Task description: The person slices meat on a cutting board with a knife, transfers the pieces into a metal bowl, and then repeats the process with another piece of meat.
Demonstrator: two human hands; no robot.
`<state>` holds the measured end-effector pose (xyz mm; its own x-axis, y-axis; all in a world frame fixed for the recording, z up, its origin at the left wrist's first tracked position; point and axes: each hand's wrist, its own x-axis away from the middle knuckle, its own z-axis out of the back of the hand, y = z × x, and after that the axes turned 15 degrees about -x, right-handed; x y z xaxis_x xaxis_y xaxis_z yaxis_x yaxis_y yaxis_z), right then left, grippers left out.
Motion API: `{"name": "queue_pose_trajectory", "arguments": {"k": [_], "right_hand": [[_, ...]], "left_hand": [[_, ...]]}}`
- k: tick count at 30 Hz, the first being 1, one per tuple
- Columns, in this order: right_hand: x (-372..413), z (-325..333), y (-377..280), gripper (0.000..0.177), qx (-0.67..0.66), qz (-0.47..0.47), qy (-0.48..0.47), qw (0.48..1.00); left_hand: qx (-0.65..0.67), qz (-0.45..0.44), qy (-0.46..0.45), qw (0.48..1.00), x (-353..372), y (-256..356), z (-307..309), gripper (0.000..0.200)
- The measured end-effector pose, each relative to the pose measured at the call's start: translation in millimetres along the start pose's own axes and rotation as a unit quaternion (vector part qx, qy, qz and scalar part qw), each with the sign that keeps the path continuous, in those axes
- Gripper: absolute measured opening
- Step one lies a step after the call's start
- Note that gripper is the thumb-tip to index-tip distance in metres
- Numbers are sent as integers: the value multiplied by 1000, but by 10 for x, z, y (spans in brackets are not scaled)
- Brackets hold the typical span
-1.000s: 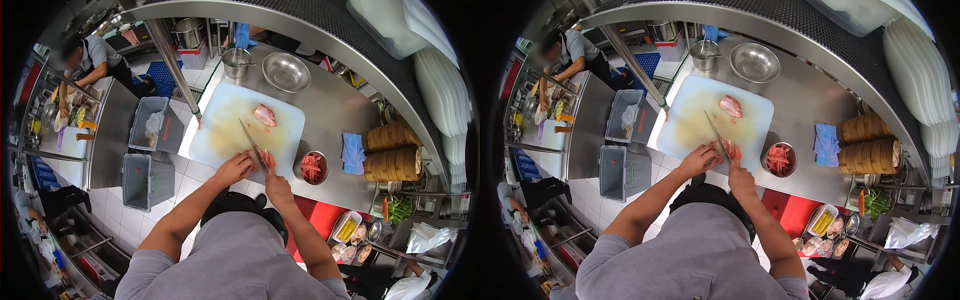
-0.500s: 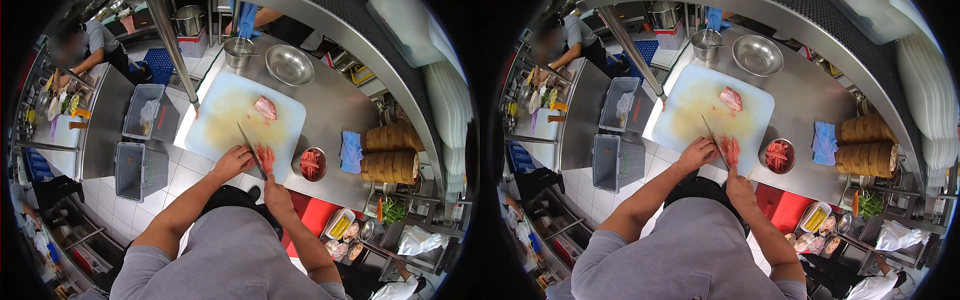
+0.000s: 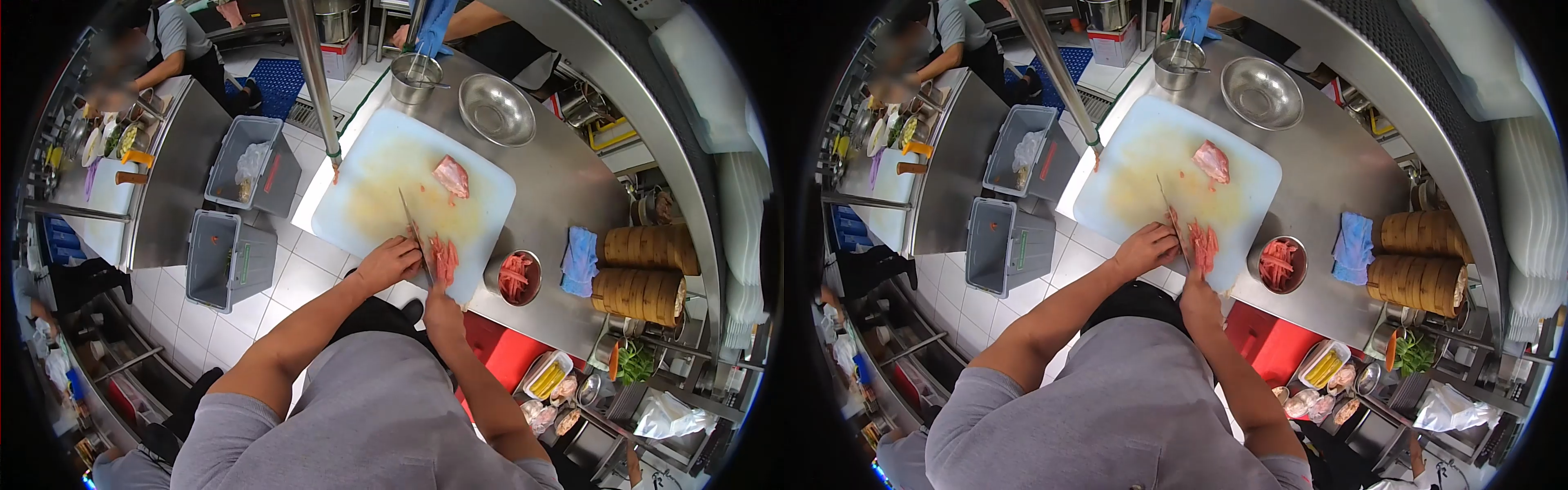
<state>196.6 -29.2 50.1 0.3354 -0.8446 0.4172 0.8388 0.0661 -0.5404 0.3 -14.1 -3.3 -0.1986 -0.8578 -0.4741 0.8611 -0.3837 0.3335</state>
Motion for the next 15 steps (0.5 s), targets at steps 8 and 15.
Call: {"name": "queue_pose_trajectory", "arguments": {"k": [8,15], "right_hand": [[-191,420,-141,27,6,20,-1,1000],[96,300,-99,34,-5,43,5,999]], "left_hand": [[53,-24,-39,998,-44,-39,207,20],[31,-31,-17,999,-28,-53,224,19]]}}
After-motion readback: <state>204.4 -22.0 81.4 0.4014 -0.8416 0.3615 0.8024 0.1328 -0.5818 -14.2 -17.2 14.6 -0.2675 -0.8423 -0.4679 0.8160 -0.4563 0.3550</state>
